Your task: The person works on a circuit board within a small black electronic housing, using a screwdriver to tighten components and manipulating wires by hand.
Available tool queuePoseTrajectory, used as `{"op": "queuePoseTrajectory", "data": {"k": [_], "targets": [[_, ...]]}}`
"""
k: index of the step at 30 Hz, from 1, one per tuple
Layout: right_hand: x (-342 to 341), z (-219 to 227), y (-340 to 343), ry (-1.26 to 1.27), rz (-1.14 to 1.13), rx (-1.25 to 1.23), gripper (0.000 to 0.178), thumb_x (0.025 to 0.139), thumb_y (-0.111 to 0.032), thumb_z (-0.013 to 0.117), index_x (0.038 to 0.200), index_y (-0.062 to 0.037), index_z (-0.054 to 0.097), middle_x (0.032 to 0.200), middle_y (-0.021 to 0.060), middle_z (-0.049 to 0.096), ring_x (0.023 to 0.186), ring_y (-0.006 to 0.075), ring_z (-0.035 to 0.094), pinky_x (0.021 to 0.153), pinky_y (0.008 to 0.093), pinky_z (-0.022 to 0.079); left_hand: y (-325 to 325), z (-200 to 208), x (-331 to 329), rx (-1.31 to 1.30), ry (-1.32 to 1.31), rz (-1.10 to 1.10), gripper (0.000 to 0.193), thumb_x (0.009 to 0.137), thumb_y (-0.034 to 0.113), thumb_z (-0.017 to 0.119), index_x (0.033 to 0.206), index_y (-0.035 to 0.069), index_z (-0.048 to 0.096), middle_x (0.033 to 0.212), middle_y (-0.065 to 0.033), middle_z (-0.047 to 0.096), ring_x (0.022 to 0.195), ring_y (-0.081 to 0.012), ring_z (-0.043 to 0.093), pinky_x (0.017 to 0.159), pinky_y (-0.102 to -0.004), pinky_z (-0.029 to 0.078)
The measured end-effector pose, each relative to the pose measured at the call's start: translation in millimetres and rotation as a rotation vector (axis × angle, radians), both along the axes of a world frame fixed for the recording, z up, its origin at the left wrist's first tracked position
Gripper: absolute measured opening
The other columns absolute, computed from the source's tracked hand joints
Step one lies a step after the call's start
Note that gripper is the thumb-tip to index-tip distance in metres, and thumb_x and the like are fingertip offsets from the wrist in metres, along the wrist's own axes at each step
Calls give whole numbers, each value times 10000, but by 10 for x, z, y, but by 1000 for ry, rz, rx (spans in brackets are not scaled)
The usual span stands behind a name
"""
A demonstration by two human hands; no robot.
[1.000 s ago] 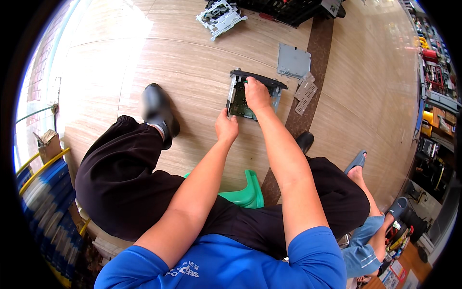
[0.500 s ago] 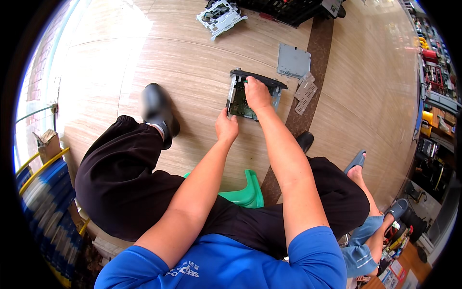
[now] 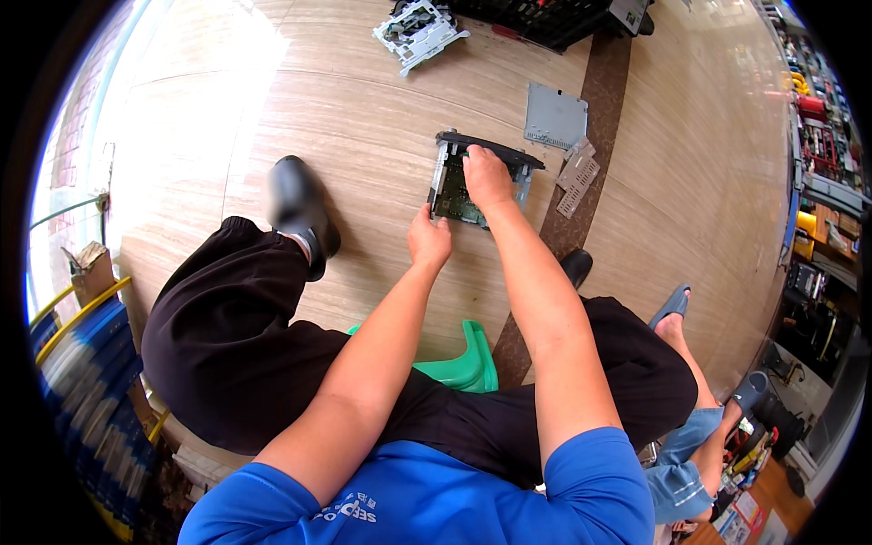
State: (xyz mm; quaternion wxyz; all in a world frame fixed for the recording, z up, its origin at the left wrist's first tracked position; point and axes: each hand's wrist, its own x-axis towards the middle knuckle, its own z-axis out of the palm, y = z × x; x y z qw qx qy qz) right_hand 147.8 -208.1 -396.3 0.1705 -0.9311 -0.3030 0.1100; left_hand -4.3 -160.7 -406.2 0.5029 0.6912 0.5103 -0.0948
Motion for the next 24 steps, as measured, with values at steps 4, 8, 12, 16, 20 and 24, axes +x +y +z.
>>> {"op": "queuePoseTrajectory", "data": {"k": [4,8,12,16,20,24], "targets": [[-6,-8,4,-2,0,8,165,917,-204,551,914,-40,570,921,183,656,867,376,657,760,464,547,1,5,-3,-3,-1,-1,490,849,179,662,1298,25,543,1236,-208,611,1165,-364,568,998,-426,442],[-6,-1,22,8,-12,-15,170,920,-203,539,905,-37,571,910,188,659,857,381,660,756,469,548,8,14,1,-9,3,2,491,850,183,661,1299,25,542,1240,-208,609,1168,-362,567,1000,-425,440],[1,-15,18,-2,-13,-34,173,923,-200,529,901,-33,572,902,192,660,844,384,662,747,473,550,8,36,6,-17,11,1,489,853,186,659,1301,28,541,1240,-206,609,1170,-361,566,1001,-423,439],[3,-27,17,-5,-28,-24,177,926,-203,528,897,-34,572,901,192,662,845,383,663,746,473,550,11,41,1,-15,12,-9,488,854,186,656,1302,31,540,1239,-207,609,1167,-362,567,998,-424,441],[6,-24,9,-4,-26,-12,177,924,-210,538,896,-40,573,902,190,663,851,381,662,749,474,548,13,38,6,-2,8,-18,489,853,186,654,1302,31,540,1237,-208,609,1165,-362,568,995,-424,443],[4,3,17,52,-34,-25,158,906,-178,576,952,-26,573,936,190,646,910,384,624,786,471,517,13,44,4,-7,8,-13,486,849,185,654,1297,30,545,1228,-209,615,1157,-364,574,990,-424,446]]}}
